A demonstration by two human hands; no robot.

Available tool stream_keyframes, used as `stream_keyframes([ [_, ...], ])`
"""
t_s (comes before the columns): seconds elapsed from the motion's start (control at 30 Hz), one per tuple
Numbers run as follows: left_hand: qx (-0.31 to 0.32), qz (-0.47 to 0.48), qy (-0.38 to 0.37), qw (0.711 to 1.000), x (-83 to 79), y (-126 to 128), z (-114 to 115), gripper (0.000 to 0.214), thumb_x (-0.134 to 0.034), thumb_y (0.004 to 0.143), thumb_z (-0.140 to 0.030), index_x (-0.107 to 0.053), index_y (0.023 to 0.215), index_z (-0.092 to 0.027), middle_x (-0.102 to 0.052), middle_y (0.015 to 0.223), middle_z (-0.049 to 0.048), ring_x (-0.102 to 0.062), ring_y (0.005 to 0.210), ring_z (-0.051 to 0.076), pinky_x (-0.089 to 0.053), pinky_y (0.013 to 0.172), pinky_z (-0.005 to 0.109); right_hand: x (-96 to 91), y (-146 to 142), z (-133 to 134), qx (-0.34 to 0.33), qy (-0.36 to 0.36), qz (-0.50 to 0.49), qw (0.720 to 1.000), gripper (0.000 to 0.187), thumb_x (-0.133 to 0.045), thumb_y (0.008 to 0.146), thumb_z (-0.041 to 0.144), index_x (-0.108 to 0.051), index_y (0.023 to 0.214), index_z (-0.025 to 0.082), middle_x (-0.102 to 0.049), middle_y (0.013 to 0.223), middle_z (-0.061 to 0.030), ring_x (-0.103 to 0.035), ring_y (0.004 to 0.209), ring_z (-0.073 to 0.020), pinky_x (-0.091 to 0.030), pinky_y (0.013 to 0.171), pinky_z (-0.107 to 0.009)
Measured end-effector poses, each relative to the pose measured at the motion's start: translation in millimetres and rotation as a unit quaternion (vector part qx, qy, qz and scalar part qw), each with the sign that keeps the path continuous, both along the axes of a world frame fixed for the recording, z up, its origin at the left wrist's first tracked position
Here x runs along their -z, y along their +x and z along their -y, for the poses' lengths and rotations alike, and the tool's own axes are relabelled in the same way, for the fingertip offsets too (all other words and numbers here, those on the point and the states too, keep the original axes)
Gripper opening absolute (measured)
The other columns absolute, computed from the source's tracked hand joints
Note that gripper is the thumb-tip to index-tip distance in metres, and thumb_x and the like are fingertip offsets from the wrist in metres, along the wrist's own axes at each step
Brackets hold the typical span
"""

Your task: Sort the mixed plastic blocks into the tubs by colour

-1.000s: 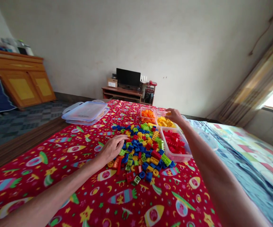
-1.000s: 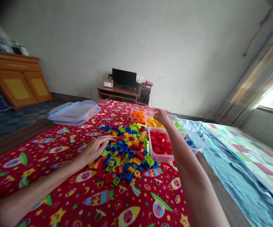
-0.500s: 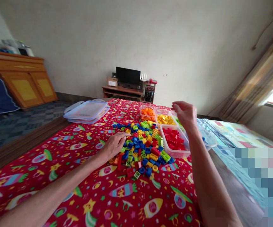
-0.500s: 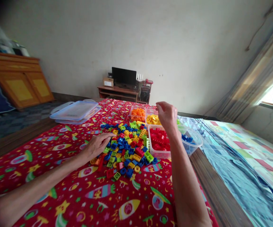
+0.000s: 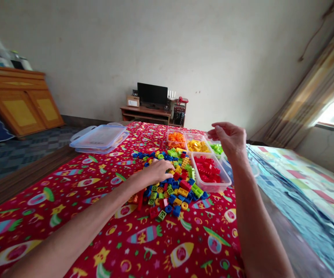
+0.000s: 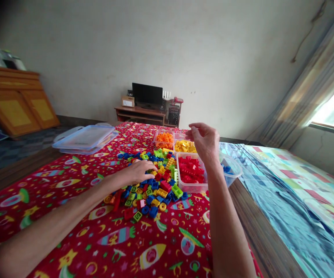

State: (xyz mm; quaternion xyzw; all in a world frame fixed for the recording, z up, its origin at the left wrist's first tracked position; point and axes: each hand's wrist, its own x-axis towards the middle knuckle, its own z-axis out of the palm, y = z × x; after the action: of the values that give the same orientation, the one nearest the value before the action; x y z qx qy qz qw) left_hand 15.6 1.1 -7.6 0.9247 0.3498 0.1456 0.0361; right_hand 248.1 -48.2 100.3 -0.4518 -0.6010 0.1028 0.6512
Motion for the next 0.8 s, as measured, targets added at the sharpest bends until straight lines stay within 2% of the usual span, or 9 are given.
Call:
stream_keyframes([
  [0.1,-0.012,0.028,-0.001,1.0,-9.0,-5.7,1.7,0.02,-0.059,0.078,-0.031,-0.071,0.091,-0.021,-0.073,0.097,0.0056,-0.065,0.092,0.023,-0.044,0.078,0.028,5.3,-13.5,-0.8,-0.028,-0.042,0.047,0.998,0.028,-0.054,0.079,0.033,-0.069,0.091,0.012,-0.07,0.069,-0.0053,-0.065,0.059,-0.0126,-0.052,0.059,-0.026],
  [0.2,-0.036,0.078,-0.014,0.996,-17.2,-13.9,-0.6,0.025,-0.052,0.082,-0.036,-0.07,0.085,-0.019,-0.072,0.079,0.0031,-0.064,0.073,0.018,-0.041,0.064,0.025,17.0,-29.1,-3.9,-0.029,-0.086,0.191,0.977,0.025,-0.052,0.081,0.026,-0.071,0.093,0.014,-0.07,0.07,-0.0044,-0.064,0.063,-0.0125,-0.048,0.061,-0.025],
  [0.27,-0.053,0.12,-0.023,0.991,-20.8,-19.1,-3.1,0.03,-0.049,0.084,-0.039,-0.07,0.083,-0.018,-0.069,0.068,0.0016,-0.061,0.063,0.016,-0.039,0.058,0.024,29.5,-40.6,-6.7,-0.019,-0.12,0.325,0.938,0.024,-0.051,0.081,0.019,-0.072,0.093,0.016,-0.07,0.073,-0.0045,-0.063,0.066,-0.0131,-0.045,0.062,-0.025],
  [0.37,-0.066,0.149,-0.028,0.986,-23.3,-25.4,-5.8,0.031,-0.05,0.084,-0.04,-0.071,0.08,-0.017,-0.068,0.066,0.0017,-0.06,0.061,0.015,-0.039,0.057,0.023,52.0,-58.9,-9.5,-0.007,-0.181,0.495,0.85,0.025,-0.05,0.083,0.016,-0.07,0.098,0.017,-0.071,0.084,-0.0076,-0.063,0.076,-0.0165,-0.043,0.067,-0.027],
  [0.47,-0.071,0.157,-0.028,0.985,-25.4,-31.1,-7.5,0.03,-0.05,0.084,-0.038,-0.071,0.081,-0.017,-0.071,0.073,0.0035,-0.062,0.067,0.016,-0.042,0.061,0.024,71.3,-74.1,-9.0,0.012,-0.232,0.578,0.782,0.026,-0.048,0.088,0.023,-0.067,0.104,0.015,-0.069,0.099,-0.0128,-0.062,0.09,-0.0221,-0.045,0.075,-0.031],
  [0.53,-0.074,0.168,-0.033,0.982,-27.2,-35.4,-9.1,0.03,-0.052,0.083,-0.038,-0.072,0.084,-0.016,-0.072,0.079,0.0045,-0.063,0.07,0.017,-0.044,0.064,0.025,80.1,-79.1,-8.1,0.025,-0.258,0.591,0.764,0.027,-0.045,0.089,0.02,-0.066,0.105,0.014,-0.068,0.103,-0.0142,-0.062,0.094,-0.0237,-0.046,0.08,-0.033],
  [0.57,-0.076,0.176,-0.041,0.981,-28.1,-37.7,-10.4,0.031,-0.052,0.082,-0.039,-0.071,0.085,-0.016,-0.072,0.08,0.0047,-0.064,0.071,0.018,-0.045,0.065,0.025,83.5,-79.7,-8.0,0.026,-0.263,0.588,0.764,0.028,-0.044,0.088,0.017,-0.066,0.106,0.014,-0.068,0.104,-0.0142,-0.062,0.095,-0.0238,-0.046,0.082,-0.034],
  [0.63,-0.075,0.203,-0.066,0.974,-29.2,-42.0,-13.5,0.033,-0.053,0.081,-0.042,-0.071,0.089,-0.015,-0.073,0.082,0.0049,-0.065,0.073,0.019,-0.047,0.067,0.026,89.3,-77.9,-9.6,0.017,-0.248,0.567,0.785,0.032,-0.043,0.086,0.01,-0.066,0.109,0.014,-0.067,0.107,-0.014,-0.061,0.099,-0.0233,-0.045,0.086,-0.033],
  [0.8,-0.044,0.343,-0.181,0.921,-26.3,-45.2,-17.4,0.041,-0.063,0.073,-0.049,-0.068,0.095,-0.015,-0.073,0.096,0.0062,-0.066,0.089,0.021,-0.052,0.08,0.032,95.6,-72.8,-21.9,-0.01,-0.157,0.424,0.892,0.036,-0.053,0.078,0.011,-0.067,0.111,0.014,-0.07,0.103,-0.0123,-0.061,0.099,-0.0227,-0.045,0.089,-0.032],
])
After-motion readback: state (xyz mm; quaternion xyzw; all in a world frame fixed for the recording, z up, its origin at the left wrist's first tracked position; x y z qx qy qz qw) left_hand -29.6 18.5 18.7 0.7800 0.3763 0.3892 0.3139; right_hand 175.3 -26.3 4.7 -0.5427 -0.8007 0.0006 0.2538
